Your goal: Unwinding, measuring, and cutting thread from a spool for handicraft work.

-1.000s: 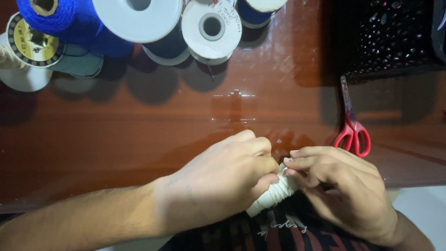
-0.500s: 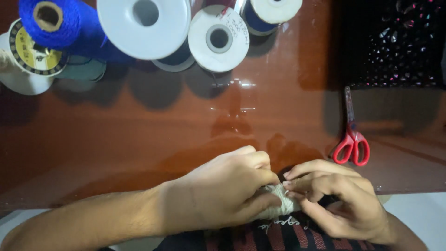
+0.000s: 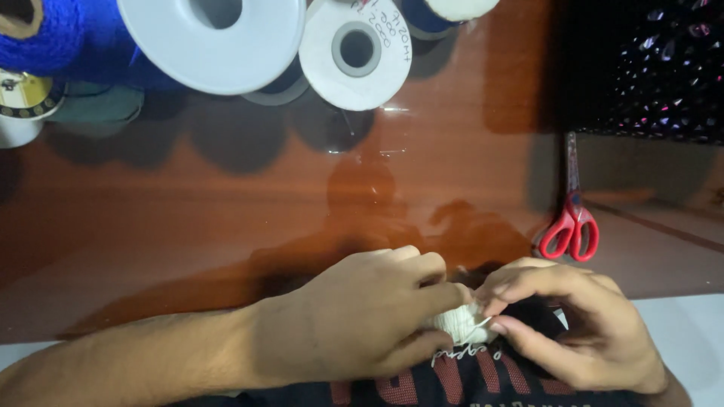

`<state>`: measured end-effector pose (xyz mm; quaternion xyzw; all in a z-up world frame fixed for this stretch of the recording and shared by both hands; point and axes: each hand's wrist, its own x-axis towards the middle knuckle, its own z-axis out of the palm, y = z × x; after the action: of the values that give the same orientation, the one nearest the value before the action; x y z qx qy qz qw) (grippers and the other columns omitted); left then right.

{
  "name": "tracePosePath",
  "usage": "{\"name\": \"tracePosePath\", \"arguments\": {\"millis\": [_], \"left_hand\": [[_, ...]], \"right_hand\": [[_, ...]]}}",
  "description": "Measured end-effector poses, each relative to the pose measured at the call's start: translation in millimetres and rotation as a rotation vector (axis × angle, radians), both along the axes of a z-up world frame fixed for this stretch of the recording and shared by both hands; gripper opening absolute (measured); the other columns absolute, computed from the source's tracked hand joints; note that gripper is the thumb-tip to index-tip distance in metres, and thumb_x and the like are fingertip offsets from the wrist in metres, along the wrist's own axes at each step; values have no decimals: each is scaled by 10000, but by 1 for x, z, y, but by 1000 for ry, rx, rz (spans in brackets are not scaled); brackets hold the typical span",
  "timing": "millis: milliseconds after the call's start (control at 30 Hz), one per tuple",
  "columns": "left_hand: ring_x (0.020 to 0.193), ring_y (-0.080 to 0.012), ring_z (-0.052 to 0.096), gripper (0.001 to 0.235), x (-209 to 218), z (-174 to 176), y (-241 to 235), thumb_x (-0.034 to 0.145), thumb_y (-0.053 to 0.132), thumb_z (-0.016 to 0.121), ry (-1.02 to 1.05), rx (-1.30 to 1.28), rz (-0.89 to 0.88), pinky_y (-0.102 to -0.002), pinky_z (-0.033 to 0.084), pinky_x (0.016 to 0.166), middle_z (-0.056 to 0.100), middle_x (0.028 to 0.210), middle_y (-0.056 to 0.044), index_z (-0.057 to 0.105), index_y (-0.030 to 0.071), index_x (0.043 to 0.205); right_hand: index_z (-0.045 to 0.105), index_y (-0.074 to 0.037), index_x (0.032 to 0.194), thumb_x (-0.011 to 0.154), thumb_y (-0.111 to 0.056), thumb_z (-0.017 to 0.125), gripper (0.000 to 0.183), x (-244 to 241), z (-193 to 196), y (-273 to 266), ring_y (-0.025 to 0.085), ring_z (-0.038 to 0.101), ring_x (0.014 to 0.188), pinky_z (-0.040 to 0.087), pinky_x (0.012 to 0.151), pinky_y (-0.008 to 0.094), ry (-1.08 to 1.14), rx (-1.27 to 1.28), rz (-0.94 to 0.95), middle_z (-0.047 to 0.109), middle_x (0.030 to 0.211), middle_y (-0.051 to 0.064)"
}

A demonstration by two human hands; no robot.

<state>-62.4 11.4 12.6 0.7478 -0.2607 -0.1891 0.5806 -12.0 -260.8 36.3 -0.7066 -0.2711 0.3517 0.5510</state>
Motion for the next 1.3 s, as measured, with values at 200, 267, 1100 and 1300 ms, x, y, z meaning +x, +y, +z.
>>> {"name": "tracePosePath", "arguments": {"millis": [200, 267, 1100, 1300], "left_hand": [[895, -269, 637, 332, -1, 4, -4, 920, 276, 691, 4, 26, -7, -400, 523, 714, 622, 1011, -93, 667, 83, 1189], [908, -268, 643, 326, 1, 9, -5, 907, 270, 691, 9, 39, -1, -400, 531, 712, 621, 1023, -93, 661, 77, 1169], [962, -326, 672, 537, -37, -2, -30, 869, 297, 793, 113, -49, 378, -404, 561, 776, 570, 1133, -147, 505, 31, 1235], [922, -304, 685, 342, -31, -4, -17, 977, 240, 696, 176, -171, 323, -374, 568, 784, 595, 1112, -137, 540, 39, 1206]], "right_hand": [[611, -14, 1218, 850, 87, 750, 406, -25, -13, -33, 164, 759, 934, 642, 825, 316, 122, -5, -162, 755, 1041, 117], [618, 0, 1225, 845, 102, 763, 420, -29, -15, -39, 156, 760, 884, 650, 796, 313, 148, -55, -221, 744, 1056, 142], [513, 3, 1259, 893, 141, 669, 421, -25, -4, -11, 297, 721, 1162, 646, 1004, 421, -11, -8, -389, 690, 1222, 294], [513, 0, 1266, 901, 137, 676, 423, -25, -10, -18, 317, 733, 1138, 664, 982, 426, -40, -19, -406, 713, 1096, 269]]}}
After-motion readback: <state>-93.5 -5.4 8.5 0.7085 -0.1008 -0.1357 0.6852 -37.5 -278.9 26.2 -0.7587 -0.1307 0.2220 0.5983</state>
